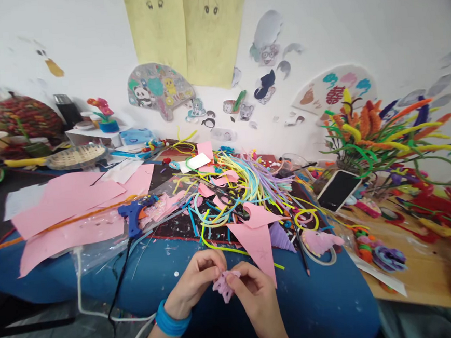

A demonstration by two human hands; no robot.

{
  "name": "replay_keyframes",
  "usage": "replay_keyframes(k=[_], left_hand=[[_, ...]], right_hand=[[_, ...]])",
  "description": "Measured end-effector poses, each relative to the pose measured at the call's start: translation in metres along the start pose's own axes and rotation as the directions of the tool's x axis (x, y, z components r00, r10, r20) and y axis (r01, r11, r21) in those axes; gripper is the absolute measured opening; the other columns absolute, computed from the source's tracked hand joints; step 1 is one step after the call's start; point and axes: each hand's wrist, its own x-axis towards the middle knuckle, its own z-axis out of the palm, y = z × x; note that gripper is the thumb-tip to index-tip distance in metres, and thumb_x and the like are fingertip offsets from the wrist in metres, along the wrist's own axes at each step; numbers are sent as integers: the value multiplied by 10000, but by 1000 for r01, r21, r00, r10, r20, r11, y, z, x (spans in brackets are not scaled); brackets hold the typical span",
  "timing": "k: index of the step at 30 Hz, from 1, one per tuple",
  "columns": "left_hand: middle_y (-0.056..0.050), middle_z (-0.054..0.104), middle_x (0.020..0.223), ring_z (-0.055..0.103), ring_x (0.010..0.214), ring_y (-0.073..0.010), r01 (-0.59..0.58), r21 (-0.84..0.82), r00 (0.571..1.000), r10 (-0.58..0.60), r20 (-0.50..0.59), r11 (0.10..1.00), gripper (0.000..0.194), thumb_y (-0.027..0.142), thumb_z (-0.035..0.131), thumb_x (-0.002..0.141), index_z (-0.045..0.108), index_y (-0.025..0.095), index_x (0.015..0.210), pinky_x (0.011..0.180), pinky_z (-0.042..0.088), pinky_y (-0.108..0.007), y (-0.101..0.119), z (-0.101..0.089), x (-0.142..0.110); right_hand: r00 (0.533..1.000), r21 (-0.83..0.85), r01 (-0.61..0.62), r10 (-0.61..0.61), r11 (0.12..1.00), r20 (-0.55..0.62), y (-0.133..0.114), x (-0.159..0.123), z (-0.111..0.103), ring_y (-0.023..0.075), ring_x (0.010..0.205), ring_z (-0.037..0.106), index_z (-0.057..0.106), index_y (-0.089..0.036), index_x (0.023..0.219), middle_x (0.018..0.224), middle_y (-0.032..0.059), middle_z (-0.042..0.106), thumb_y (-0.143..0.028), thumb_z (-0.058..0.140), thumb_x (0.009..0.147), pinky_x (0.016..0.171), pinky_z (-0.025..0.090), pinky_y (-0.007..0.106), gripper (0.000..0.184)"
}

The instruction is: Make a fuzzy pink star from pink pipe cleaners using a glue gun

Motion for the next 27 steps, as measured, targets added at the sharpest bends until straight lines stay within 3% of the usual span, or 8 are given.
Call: replay_keyframes(k=[4,7,11,13,15,18,22,27], left_hand=[[2,531,654,463,575,-106,-27,15,1000,27,-4,1000,318,429,795,696,666,139,675,533,360,-206,2,1,-3],[-29,599,784,542,706,-140,-30,139,999,35,-39,990,342,446,798,695,688,143,808,630,426,-214,8,4,-3],[-21,630,784,580,712,-138,-27,282,969,94,-228,959,262,393,739,779,638,154,746,656,452,-214,16,11,-5],[-20,647,757,600,662,-139,-22,287,945,114,-307,958,277,423,695,811,615,160,771,620,462,-220,20,13,-6],[-28,672,745,631,615,-153,-20,260,938,108,-330,965,295,451,665,827,580,169,808,594,487,-243,24,15,-6],[-16,674,656,638,493,-157,-43,233,945,115,-306,972,316,477,631,844,516,182,829,511,489,-248,26,17,-5],[35,618,547,592,388,-119,-58,286,950,141,-280,957,332,491,617,854,490,185,830,430,445,-199,27,23,0],[34,626,596,565,418,-93,-63,361,940,177,-292,931,350,466,699,792,506,180,848,430,466,-190,33,26,5]], right_hand=[[1000,-30,7,-7,1000,14,-5,4,0,147,622,607,632,-172,678,648,17,633,-348,684,815,602,508,243,229],[999,-121,34,-36,992,-16,-10,8,-3,153,608,618,623,-174,676,642,20,639,-380,673,815,592,517,241,254],[983,-353,165,-125,921,133,-23,24,-13,175,748,664,683,-177,778,785,57,697,-387,522,922,680,534,252,302],[955,-523,282,-185,805,231,-33,48,-24,173,864,671,709,-189,874,903,67,714,-337,393,984,759,534,255,366],[943,-752,325,-257,573,212,-42,84,-38,176,968,653,699,-195,980,1004,70,715,-283,364,995,860,516,284,347],[945,-834,290,-278,470,172,-47,152,-59,247,1101,590,708,-170,980,1091,115,699,-191,450,955,1015,418,427,261],[959,-863,249,-236,440,156,-32,224,-71,225,1091,595,662,-176,1027,1143,76,656,-259,581,926,981,451,469,154],[969,-792,200,-234,576,74,-18,266,-71,213,1030,619,587,-182,1183,1230,90,597,-319,575,935,876,529,423,284]])
